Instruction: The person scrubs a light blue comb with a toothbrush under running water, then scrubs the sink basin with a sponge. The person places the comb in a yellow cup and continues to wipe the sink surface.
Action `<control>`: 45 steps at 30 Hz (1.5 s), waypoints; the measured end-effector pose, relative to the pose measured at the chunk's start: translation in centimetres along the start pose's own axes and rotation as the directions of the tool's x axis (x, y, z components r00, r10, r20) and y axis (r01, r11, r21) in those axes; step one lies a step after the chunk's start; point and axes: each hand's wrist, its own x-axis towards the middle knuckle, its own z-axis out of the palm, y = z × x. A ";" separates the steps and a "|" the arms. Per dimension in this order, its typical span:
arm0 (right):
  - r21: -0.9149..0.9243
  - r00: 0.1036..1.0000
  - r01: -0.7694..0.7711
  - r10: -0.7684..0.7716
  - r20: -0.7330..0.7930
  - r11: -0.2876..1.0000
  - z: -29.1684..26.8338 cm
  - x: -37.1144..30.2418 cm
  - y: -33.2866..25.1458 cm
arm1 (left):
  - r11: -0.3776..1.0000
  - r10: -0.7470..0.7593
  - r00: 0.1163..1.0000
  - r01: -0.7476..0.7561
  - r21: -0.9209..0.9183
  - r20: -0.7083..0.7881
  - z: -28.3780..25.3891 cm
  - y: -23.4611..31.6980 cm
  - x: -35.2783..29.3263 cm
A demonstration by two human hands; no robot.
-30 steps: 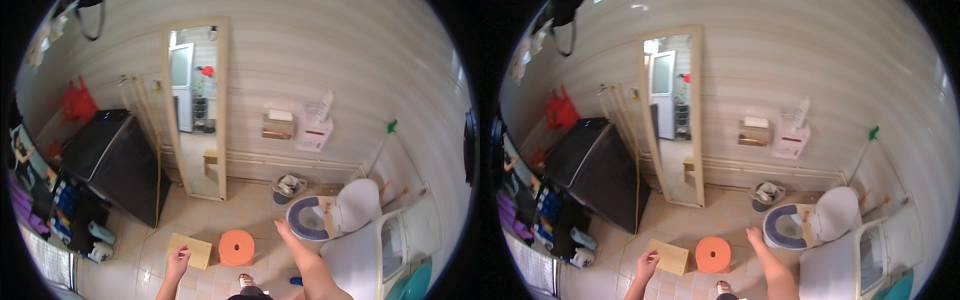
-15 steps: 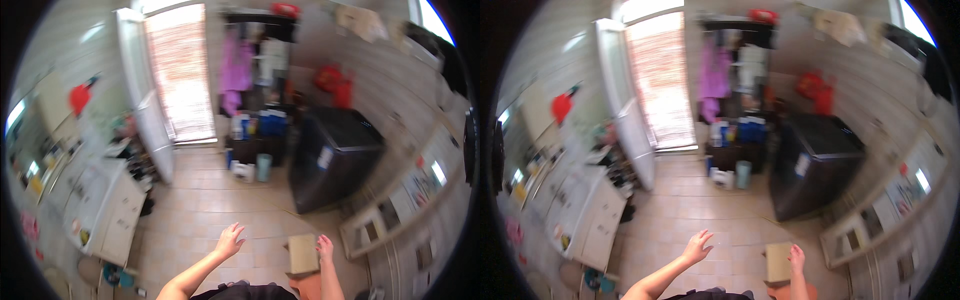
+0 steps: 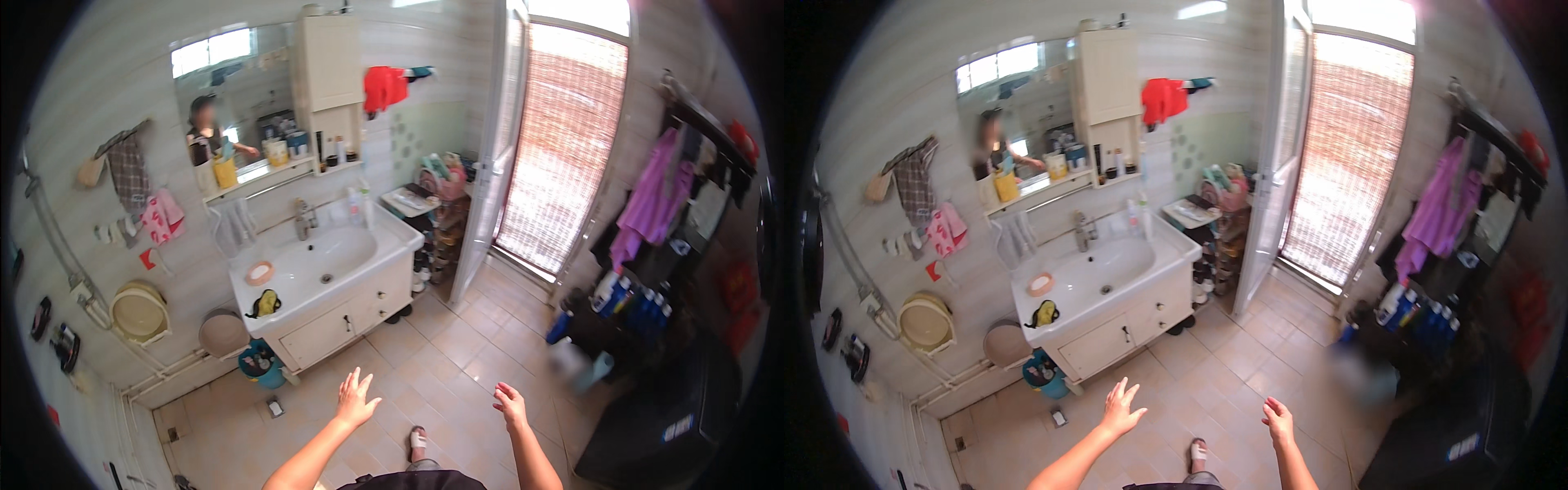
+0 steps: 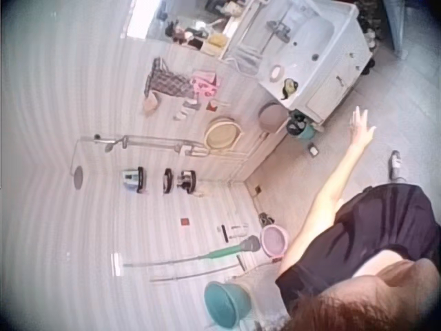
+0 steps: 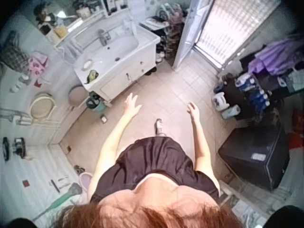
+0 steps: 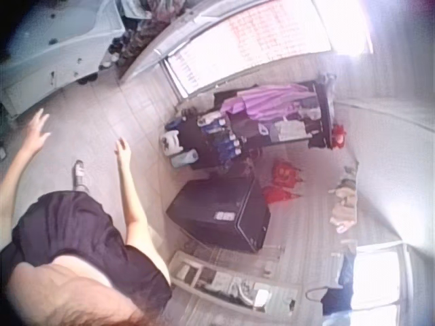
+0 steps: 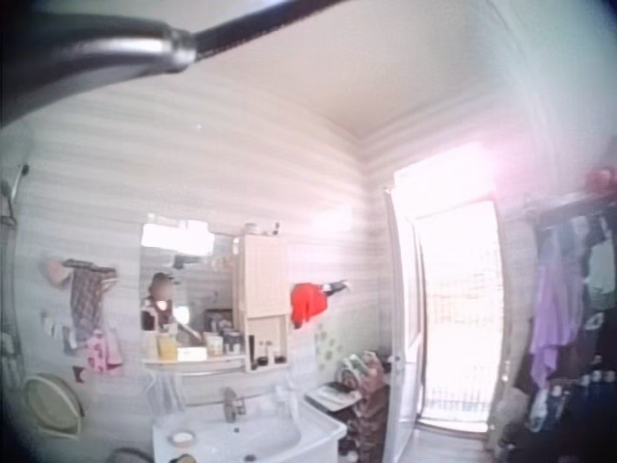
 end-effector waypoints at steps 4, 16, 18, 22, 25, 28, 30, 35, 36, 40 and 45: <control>-0.040 0.984 -0.039 0.045 0.170 0.998 7.7 9.6 -1.8 | 0.984 -0.174 0.981 0.170 -0.049 -0.084 -2.5 -5.6 3.7; -0.164 0.781 0.005 0.099 0.617 0.986 36.7 27.6 -7.1 | 0.840 -0.537 0.766 0.526 -0.134 -0.353 -10.2 -16.7 10.2; -0.219 0.740 0.035 0.122 0.661 0.975 40.1 28.2 -7.4 | 0.804 -0.583 0.735 0.582 -0.118 -0.347 -10.2 -18.4 10.9; -0.275 0.682 0.062 0.160 0.714 0.959 44.9 31.2 -7.0 | 0.820 -0.564 0.735 0.552 -0.152 -0.377 -11.4 -22.5 14.7; -0.330 0.716 0.059 0.190 0.671 0.942 46.8 33.9 -7.8 | 0.838 -0.540 0.732 0.516 -0.178 -0.415 -12.1 -26.3 18.8; -0.323 0.752 0.067 0.165 0.639 0.944 48.2 36.4 -9.9 | 0.862 -0.477 0.771 0.504 -0.054 -0.422 -12.5 -29.7 23.3; -0.314 0.784 0.078 0.137 0.606 0.946 48.9 38.0 -10.4 | 0.855 -0.467 0.799 0.518 0.039 -0.379 -12.5 -31.8 25.6; -0.367 0.814 -0.019 0.228 0.535 0.930 50.7 41.0 -10.5 | 0.748 -0.634 0.763 0.647 0.149 -0.126 -12.1 -34.2 29.0; -0.377 0.805 -0.042 0.255 0.536 0.925 51.3 41.8 -10.2 | 0.758 -0.612 0.783 0.621 0.200 -0.109 -12.3 -34.2 29.3; -0.416 0.747 -0.016 0.287 0.599 0.909 55.8 45.1 -10.3 | 0.721 -0.651 0.739 0.673 0.163 -0.175 -11.8 -35.7 29.7; -0.362 0.633 0.162 0.185 0.752 0.918 64.2 50.4 -9.1 | 0.697 -0.682 0.671 0.717 0.020 -0.290 -12.1 -35.1 30.5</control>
